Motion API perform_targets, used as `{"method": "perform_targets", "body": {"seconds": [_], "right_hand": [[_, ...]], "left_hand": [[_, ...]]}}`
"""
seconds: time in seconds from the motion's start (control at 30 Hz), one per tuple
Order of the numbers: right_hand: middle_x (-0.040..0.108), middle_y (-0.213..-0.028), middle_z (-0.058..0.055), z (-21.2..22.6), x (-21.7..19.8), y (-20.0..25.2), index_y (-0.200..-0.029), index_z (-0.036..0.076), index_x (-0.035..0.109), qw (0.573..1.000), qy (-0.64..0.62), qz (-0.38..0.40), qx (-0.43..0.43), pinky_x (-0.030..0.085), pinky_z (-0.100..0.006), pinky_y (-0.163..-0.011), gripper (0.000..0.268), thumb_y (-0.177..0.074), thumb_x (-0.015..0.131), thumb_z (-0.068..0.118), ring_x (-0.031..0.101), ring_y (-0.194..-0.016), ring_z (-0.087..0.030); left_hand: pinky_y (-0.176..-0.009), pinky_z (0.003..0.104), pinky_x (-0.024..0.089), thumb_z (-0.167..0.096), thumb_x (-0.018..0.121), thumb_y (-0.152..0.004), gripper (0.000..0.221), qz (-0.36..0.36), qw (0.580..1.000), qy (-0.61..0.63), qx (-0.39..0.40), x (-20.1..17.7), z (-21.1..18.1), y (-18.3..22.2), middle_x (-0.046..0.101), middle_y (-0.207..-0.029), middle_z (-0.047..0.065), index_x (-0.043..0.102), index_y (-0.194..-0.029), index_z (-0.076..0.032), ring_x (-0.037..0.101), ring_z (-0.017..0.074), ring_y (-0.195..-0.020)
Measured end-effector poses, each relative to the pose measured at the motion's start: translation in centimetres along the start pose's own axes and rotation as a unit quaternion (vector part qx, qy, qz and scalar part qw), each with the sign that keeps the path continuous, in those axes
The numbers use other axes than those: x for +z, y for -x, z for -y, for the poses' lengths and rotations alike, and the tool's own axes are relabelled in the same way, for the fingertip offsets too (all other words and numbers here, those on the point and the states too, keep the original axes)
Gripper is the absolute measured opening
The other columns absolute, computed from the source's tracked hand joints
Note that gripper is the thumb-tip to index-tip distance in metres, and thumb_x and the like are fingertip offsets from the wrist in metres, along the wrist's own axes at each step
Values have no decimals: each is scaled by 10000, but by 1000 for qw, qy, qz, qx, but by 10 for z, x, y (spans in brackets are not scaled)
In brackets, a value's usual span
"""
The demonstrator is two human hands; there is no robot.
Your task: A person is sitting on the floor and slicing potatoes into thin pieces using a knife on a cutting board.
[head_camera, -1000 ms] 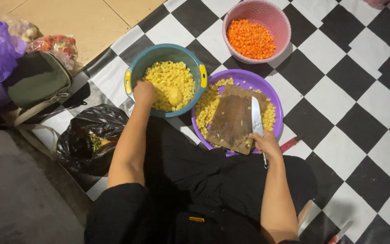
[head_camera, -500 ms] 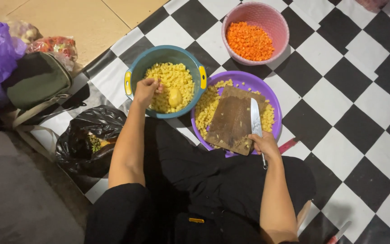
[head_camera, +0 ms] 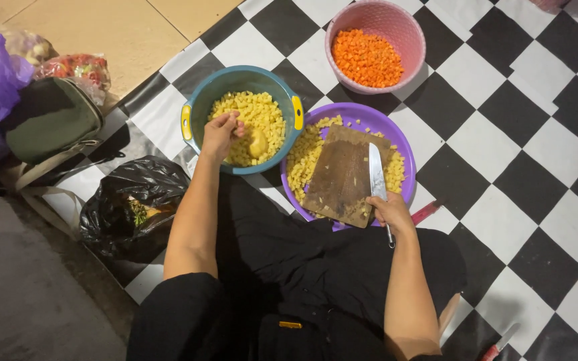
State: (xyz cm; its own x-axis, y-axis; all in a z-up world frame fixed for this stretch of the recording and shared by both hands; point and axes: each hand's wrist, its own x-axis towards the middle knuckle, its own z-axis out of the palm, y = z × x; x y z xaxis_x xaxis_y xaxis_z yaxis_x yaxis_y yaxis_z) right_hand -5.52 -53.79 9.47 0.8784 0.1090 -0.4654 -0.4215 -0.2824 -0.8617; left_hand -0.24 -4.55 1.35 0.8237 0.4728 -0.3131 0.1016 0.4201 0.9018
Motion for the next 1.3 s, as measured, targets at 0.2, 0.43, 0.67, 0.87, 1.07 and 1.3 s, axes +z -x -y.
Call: {"method": "perform_targets", "body": {"seconds": [0.2,0.43,0.67,0.87,1.07,1.3], "right_hand": [[378,-363,-63,8,2,6,-703,53,559,1000,-3,-2,-2,285,-259,-302,231,-842,712,157,359,-256,-149],[386,-361,-66,8,2,6,-699,50,569,1000,3,1,-1,285,-265,-309,223,-841,709,149,362,-259,-154],[375,-351,-66,8,3,5,-676,62,554,1000,14,2,-22,280,-266,-312,263,-844,723,173,370,-259,-157],[354,-351,-52,-12,5,-13,-757,67,547,995,-83,-9,-60,303,-261,-309,270,-873,746,210,361,-253,-153],[357,-365,-30,-29,9,-21,-801,93,533,983,-174,-14,-55,311,-238,-301,267,-873,768,196,344,-255,-118],[620,-558,-135,-78,10,-51,-855,73,740,986,102,-84,-104,486,-388,-552,331,-852,815,396,624,-544,-243]], "left_hand": [[-655,295,627,-18,549,-1030,274,-15,1000,6,11,12,-12,18,658,-904,101,610,-1283,67,682,153,-770],[-548,291,603,-69,521,-1053,255,-50,997,-58,28,3,0,-2,697,-909,143,633,-1239,64,694,156,-684],[-920,468,550,29,626,-884,458,-39,832,-529,162,10,-10,-11,607,-1309,169,688,-1316,-112,625,359,-1120],[-1114,648,340,-155,724,-881,643,157,565,-805,92,53,-17,30,383,-1515,166,560,-1485,-300,422,439,-1402],[-1127,683,279,-347,677,-951,480,202,455,-843,204,37,10,12,659,-1303,98,628,-1428,-326,609,370,-1268],[-1055,602,455,-499,798,-717,792,125,677,-711,142,51,-47,51,598,-1292,185,572,-1411,-190,579,419,-1256]]}}
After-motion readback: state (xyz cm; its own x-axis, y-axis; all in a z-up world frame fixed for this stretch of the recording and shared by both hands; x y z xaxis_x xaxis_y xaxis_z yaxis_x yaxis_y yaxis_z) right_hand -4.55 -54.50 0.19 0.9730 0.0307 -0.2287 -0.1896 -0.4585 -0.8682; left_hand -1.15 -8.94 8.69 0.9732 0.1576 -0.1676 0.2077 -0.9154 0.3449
